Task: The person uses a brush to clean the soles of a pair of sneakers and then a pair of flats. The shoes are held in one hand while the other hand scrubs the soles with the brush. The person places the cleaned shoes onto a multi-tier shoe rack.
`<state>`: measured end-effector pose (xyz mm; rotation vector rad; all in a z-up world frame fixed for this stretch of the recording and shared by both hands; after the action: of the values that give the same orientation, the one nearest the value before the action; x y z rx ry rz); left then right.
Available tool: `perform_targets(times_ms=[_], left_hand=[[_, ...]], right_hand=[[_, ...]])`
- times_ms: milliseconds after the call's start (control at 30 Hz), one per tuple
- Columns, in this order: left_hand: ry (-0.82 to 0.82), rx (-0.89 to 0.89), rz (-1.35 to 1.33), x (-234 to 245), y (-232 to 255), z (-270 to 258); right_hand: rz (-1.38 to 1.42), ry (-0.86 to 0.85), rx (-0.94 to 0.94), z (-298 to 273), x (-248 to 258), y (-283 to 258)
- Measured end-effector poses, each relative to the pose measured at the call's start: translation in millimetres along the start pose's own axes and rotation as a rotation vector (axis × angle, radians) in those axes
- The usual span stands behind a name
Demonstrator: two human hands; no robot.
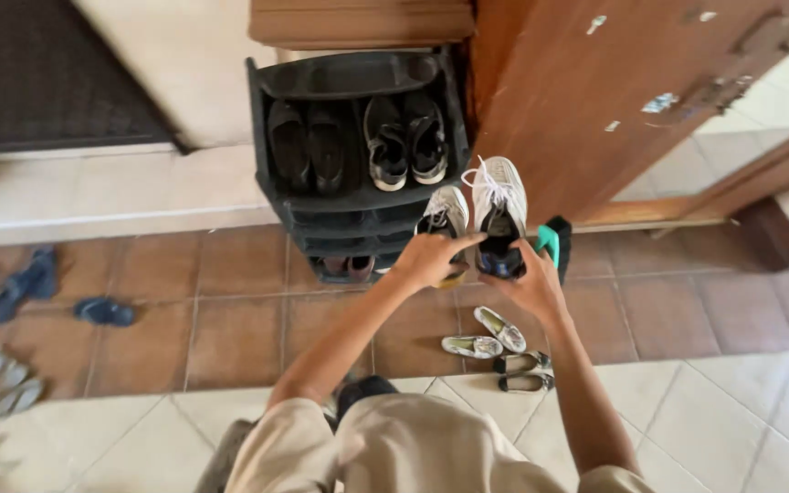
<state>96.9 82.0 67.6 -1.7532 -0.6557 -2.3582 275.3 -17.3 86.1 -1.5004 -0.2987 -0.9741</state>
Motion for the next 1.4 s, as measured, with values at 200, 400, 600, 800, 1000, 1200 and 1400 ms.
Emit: perform_targets(times_ms=[200,400,600,800,1000,1200,1400], left_hand=[[0.082,0.237,0.044,-40,57,-41],[-0.089,0.448,-0.341,-25,98,-104],[0.027,0.478,-0.104,-122,66,-157],[0.27,0.49,0.083,-157,30,-176],[0.389,0.462,0.143,-211,-29,-180],[0.466,0.327,0.364,-267,-63,-160],[0.476,0.268,0.467,-287,-113,-121]], right_hand=[[0.038,-0.193,-0.03,-16,2,40],[0.075,-0.388,-0.081,-52,-25,49],[-0.031,-0.44,-0.056,-48,-74,94],[0.038,-0.359,-0.062,-66,-92,78],[0.021,-0.328,-0.145,-54,-159,117],[0.06,-0.26,-0.202,-19,-199,140],[0.137,-0.121,-0.039,34,-240,165]])
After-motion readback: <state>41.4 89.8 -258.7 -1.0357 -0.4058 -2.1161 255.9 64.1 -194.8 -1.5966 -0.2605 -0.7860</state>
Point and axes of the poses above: each hand's wrist, its own z-axis towards the middle knuckle, its own x-axis out of the back of the hand, y = z × x, the point moved 5 cm from there along z, towards the middle knuckle, and after that the axes turned 10 degrees about -x, right-handed, at the moved point
